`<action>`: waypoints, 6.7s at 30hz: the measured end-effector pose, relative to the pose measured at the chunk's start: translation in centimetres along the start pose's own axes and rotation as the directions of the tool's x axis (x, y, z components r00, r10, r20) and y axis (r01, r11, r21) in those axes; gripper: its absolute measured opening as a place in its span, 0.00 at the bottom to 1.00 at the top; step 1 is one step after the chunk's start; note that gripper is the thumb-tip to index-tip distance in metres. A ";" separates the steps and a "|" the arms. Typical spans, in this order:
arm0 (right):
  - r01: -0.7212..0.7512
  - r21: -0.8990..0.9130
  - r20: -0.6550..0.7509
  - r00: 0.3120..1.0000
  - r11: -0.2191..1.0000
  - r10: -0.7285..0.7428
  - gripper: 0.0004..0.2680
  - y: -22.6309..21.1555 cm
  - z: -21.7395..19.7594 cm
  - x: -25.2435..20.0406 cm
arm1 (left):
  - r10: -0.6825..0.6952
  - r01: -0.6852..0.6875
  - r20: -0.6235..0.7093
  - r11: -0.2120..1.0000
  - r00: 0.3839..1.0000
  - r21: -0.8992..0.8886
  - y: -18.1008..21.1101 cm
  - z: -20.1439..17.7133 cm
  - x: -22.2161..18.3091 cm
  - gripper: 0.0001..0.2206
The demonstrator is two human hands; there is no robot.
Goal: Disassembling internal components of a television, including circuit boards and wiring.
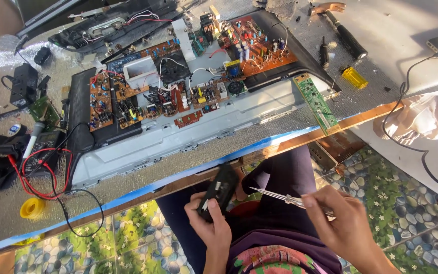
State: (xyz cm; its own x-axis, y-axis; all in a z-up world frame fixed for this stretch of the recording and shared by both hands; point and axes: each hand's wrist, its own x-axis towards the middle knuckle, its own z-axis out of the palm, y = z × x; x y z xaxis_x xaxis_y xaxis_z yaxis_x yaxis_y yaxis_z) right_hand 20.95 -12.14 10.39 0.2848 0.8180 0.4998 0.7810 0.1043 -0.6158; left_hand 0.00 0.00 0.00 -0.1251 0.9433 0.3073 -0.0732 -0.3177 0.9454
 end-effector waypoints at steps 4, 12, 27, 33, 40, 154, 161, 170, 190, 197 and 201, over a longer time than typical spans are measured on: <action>0.055 0.083 0.089 0.994 0.995 -0.062 0.04 0.6 2.3 -0.5 | -0.020 0.026 0.056 0.994 0.998 -0.102 2.1 1.1 -0.6 0.16; -0.108 0.157 0.166 0.983 0.982 0.082 0.05 0.6 4.3 -1.7 | 0.096 -0.054 0.199 0.977 0.975 -0.206 2.4 1.2 -1.7 0.18; 0.018 0.175 0.189 0.981 0.984 -0.052 0.07 -1.3 5.3 -1.4 | 0.339 -0.330 0.250 0.941 0.907 -0.079 3.7 2.5 -3.2 0.14; 0.084 0.359 0.024 0.995 0.930 -0.099 0.07 -0.6 3.5 -1.1 | 0.264 -0.260 0.086 0.964 0.961 -0.054 0.7 1.5 -2.7 0.14; 0.020 0.790 -0.320 0.865 0.612 0.385 0.03 2.6 0.1 -0.4 | 0.143 -0.136 0.054 0.984 0.988 -0.113 0.5 0.5 -2.6 0.16; -0.009 0.773 -0.189 0.951 0.634 0.244 0.04 -1.3 5.9 -4.4 | 0.162 0.008 0.631 0.966 0.759 -0.258 11.6 4.5 2.0 0.18; -0.087 0.775 -0.176 0.922 0.626 0.346 0.04 -1.2 6.1 -4.8 | 0.134 -0.033 0.582 0.983 0.802 -0.181 11.9 4.9 2.0 0.13; -0.042 0.726 -0.211 0.937 0.686 0.280 0.06 -0.7 6.4 -4.7 | 0.125 -0.072 0.579 0.991 0.806 -0.113 11.7 5.0 1.6 0.17; -0.038 0.735 -0.198 0.943 0.677 0.268 0.02 -1.0 5.1 -3.7 | 0.165 -0.067 0.681 0.984 0.713 -0.168 11.8 4.8 1.9 0.07; 0.000 0.789 -0.193 0.949 0.615 0.249 0.03 -1.2 5.3 -3.8 | 0.159 -0.033 0.686 0.981 0.710 -0.193 12.7 4.8 2.7 0.13; -0.011 0.830 -0.112 0.976 0.557 0.187 0.05 -0.2 5.3 -3.9 | 0.151 -0.037 0.675 0.983 0.723 -0.180 13.1 5.1 3.2 0.20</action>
State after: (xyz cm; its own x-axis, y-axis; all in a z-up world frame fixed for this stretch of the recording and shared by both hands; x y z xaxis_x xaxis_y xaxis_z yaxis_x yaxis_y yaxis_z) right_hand 16.74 -12.32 5.34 0.4863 0.7542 0.4412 -0.0295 0.5188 -0.8544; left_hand 3.66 -0.63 13.98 0.5660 0.6984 0.4380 -0.2456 -0.3643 0.8983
